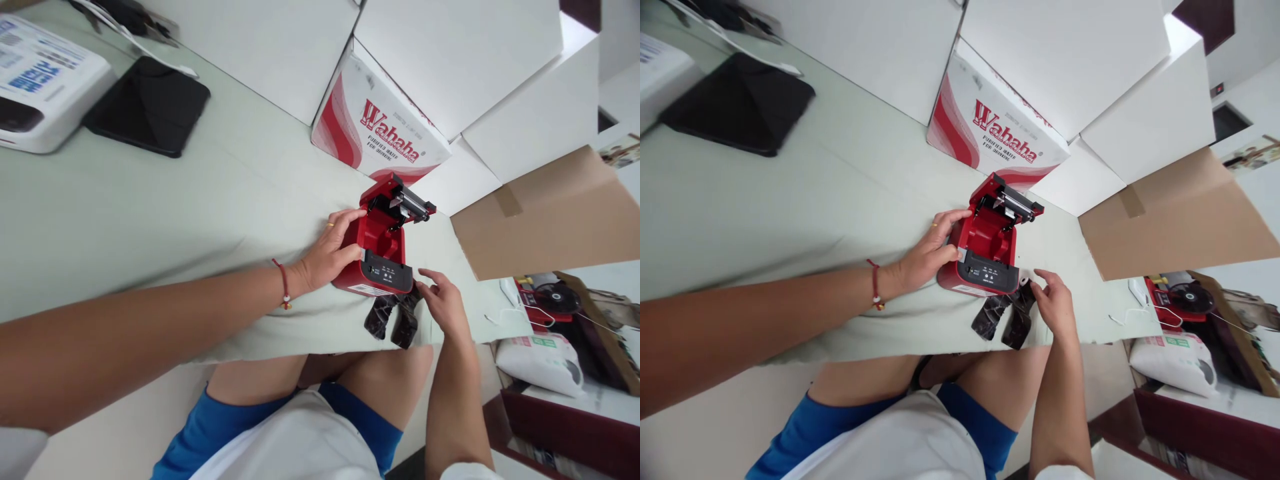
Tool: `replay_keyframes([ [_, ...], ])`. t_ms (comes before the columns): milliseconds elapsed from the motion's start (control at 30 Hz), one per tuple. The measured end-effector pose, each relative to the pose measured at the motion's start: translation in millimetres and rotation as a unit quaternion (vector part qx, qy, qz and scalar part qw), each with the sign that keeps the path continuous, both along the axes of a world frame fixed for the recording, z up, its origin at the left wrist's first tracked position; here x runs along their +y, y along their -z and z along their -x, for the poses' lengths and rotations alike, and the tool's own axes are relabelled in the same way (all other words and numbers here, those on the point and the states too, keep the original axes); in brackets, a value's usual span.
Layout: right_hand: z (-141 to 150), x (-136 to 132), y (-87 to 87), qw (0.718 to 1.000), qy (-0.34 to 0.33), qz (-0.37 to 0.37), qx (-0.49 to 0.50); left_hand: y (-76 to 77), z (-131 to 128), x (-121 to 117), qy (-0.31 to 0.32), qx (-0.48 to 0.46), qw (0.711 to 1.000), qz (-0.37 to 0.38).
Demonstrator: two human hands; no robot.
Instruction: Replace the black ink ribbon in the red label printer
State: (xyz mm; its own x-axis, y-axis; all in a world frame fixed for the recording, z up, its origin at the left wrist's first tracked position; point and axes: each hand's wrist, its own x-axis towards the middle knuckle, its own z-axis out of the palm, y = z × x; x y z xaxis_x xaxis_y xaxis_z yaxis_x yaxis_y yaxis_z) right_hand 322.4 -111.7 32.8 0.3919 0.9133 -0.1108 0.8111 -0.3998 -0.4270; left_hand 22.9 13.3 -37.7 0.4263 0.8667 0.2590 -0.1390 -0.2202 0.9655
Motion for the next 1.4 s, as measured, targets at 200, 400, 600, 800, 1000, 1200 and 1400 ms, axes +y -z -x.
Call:
replay_keyframes([
  [200, -13.4, 5.8, 2.1, 0.995, -0.021, 0.067, -0.075, -1.2, -0.2, -1.2, 0.002, -0.006, 1.0, -0.006],
  [400, 1.1, 2.4, -21.6, 0.986, -0.087, 0.118, -0.075, -1.2, -0.6, -2.0, -0.003, -0.009, 1.0, -0.002],
  [600, 25.6, -18.0, -124.0, 0.957, -0.221, 0.186, -0.021, -1.5, -0.1, -2.0, 0.001, -0.023, 1.0, 0.005],
  [800, 76.3, 18.9, -145.8, 0.959, -0.278, 0.053, -0.024, 1.5, 0.5, -0.6, 0.009, -0.041, 0.999, -0.003],
  [1000, 110.9, 87.0, -91.8, 0.953, -0.281, 0.03, -0.109, 1.6, 0.5, -1.6, 0.009, -0.035, 0.999, -0.011],
  [1200, 114.2, 114.0, -77.6, 0.93, -0.338, 0.058, -0.133, 2.0, 0.8, -4.9, 0.0, -0.032, 0.999, -0.037],
  [1400, 115.8, 123.4, -67.5, 0.911, -0.372, 0.138, -0.11, 2.3, 2.8, -11.4, -0.022, -0.018, 0.995, -0.099],
])
